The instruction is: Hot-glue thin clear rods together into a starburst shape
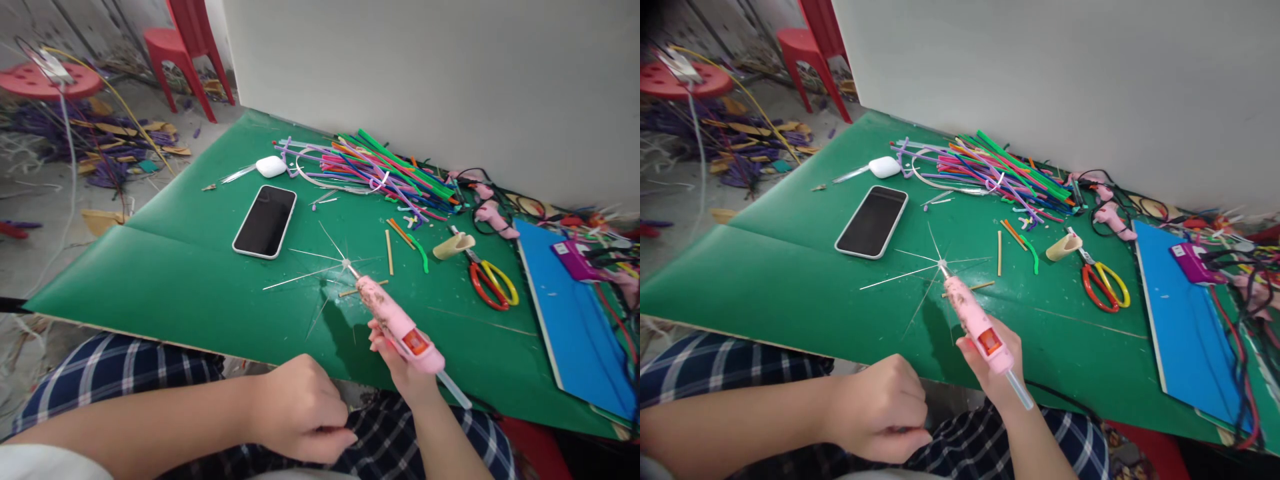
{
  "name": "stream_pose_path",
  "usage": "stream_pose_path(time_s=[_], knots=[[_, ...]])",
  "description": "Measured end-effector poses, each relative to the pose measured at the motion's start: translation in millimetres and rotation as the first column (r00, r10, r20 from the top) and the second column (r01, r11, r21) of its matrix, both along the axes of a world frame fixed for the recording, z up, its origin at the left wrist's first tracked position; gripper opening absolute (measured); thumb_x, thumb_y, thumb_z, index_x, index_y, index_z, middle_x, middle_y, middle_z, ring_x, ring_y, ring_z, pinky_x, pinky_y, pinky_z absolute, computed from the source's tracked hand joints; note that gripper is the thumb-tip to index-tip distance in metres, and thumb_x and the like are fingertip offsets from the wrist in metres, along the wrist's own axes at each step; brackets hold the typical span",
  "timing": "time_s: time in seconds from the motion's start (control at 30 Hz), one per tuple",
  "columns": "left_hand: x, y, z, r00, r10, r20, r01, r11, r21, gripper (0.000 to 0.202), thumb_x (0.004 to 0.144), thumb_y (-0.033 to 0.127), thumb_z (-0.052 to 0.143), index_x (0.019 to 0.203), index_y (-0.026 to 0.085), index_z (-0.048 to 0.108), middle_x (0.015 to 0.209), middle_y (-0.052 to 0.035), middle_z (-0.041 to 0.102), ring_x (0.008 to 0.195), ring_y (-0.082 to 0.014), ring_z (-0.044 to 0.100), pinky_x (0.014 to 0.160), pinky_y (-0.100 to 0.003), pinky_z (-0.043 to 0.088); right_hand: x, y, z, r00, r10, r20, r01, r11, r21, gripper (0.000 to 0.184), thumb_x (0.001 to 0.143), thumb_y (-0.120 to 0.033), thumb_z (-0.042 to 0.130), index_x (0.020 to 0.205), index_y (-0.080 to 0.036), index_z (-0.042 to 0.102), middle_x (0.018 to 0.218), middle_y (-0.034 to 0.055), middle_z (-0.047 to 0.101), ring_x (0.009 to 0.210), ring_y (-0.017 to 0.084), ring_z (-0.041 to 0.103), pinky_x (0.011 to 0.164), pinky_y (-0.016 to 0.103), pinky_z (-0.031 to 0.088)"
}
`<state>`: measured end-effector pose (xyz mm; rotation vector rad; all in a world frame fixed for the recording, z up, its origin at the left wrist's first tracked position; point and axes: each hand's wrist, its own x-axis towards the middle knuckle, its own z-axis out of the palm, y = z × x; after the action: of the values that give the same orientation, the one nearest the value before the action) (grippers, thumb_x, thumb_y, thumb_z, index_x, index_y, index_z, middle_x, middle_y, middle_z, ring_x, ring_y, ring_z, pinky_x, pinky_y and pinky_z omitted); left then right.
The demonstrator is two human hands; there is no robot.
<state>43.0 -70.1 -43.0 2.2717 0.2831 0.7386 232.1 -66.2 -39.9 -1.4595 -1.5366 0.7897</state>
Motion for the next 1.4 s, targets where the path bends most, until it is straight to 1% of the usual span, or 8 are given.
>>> stream_pose_path(time_s=[0.17,0.27,0.37,0.43,0.53,0.63,0.97,1.4], knots=[[0.9,-0.3,0.1,1.000,0.001,-0.010,-0.001,1.000,0.004,0.033,0.082,0.021,0.041,0.049,0.019,0.035,0.041,0.0020,0.046,0.039,-0.0099,0.041,0.040,-0.027,0.026,-3.2,-0.1,9.1,0.967,-0.181,-0.181,0.156,0.977,-0.146,0.026,0.070,-0.041,0.064,0.083,-0.019,0.061,0.062,0.0002,0.058,0.050,0.011,0.054,0.044,0.021,0.044],[0.2,0.1,3.8,1.000,0.030,-0.004,-0.030,0.999,0.031,0.033,0.083,0.022,0.039,0.050,0.019,0.039,0.041,0.0022,0.046,0.039,-0.0096,0.040,0.039,-0.027,0.027,-2.1,-1.4,6.3,0.980,-0.121,-0.161,0.104,0.989,-0.109,0.024,0.069,-0.040,0.065,0.079,-0.018,0.063,0.062,0.0006,0.058,0.050,0.011,0.054,0.046,0.021,0.044],[-7.0,6.1,14.0,0.986,0.164,0.007,-0.164,0.978,0.132,0.030,0.083,0.024,0.038,0.055,0.018,0.047,0.042,0.0020,0.046,0.038,-0.0097,0.040,0.038,-0.027,0.026,0.2,-2.6,1.9,0.991,-0.063,-0.120,0.056,0.996,-0.064,0.021,0.070,-0.039,0.064,0.076,-0.018,0.064,0.062,0.0010,0.059,0.050,0.011,0.055,0.048,0.022,0.046],[-15.3,15.0,21.6,0.928,0.373,-0.013,-0.362,0.908,0.209,0.029,0.083,0.022,0.041,0.055,0.017,0.050,0.044,0.0017,0.047,0.039,-0.0098,0.040,0.040,-0.027,0.026,1.2,-2.9,0.6,0.993,-0.050,-0.103,0.045,0.998,-0.051,0.020,0.071,-0.038,0.064,0.076,-0.019,0.064,0.063,0.0013,0.060,0.050,0.011,0.055,0.049,0.022,0.047],[-27.0,31.9,27.2,0.718,0.696,-0.010,-0.678,0.702,0.219,0.027,0.082,0.021,0.047,0.056,0.017,0.052,0.042,0.0049,0.043,0.039,-0.0067,0.039,0.042,-0.022,0.028,1.0,-2.7,1.6,0.998,-0.038,-0.053,0.036,0.999,-0.036,0.022,0.072,-0.040,0.062,0.075,-0.018,0.065,0.062,0.0017,0.060,0.049,0.012,0.055,0.050,0.024,0.048],[-31.0,43.4,24.2,0.602,0.790,-0.117,-0.769,0.613,0.183,0.024,0.082,0.026,0.048,0.062,0.017,0.057,0.041,0.0066,0.043,0.038,-0.0051,0.039,0.043,-0.018,0.029,-0.3,-2.3,4.3,1.000,-0.023,-0.008,0.023,1.000,-0.018,0.022,0.074,-0.040,0.060,0.074,-0.018,0.064,0.062,0.0016,0.060,0.049,0.012,0.055,0.050,0.024,0.048],[-22.9,43.3,12.7,0.610,0.692,-0.387,-0.734,0.677,0.054,0.025,0.084,0.037,0.046,0.076,0.022,0.065,0.049,0.0050,0.053,0.045,-0.0073,0.047,0.047,-0.019,0.029,-1.9,-3.3,6.7,1.000,-0.018,-0.018,0.017,1.000,-0.006,0.019,0.074,-0.037,0.060,0.078,-0.020,0.065,0.065,0.0013,0.061,0.050,0.011,0.055,0.049,0.023,0.047],[-21.8,43.7,10.8,0.624,0.679,-0.386,-0.722,0.690,0.046,0.024,0.083,0.034,0.046,0.071,0.020,0.062,0.049,0.0053,0.052,0.046,-0.0070,0.045,0.047,-0.018,0.029,-1.6,-3.8,8.9,0.999,-0.044,-0.016,0.043,0.999,-0.019,0.022,0.073,-0.040,0.060,0.075,-0.018,0.064,0.064,0.0027,0.062,0.049,0.012,0.055,0.048,0.024,0.048]])
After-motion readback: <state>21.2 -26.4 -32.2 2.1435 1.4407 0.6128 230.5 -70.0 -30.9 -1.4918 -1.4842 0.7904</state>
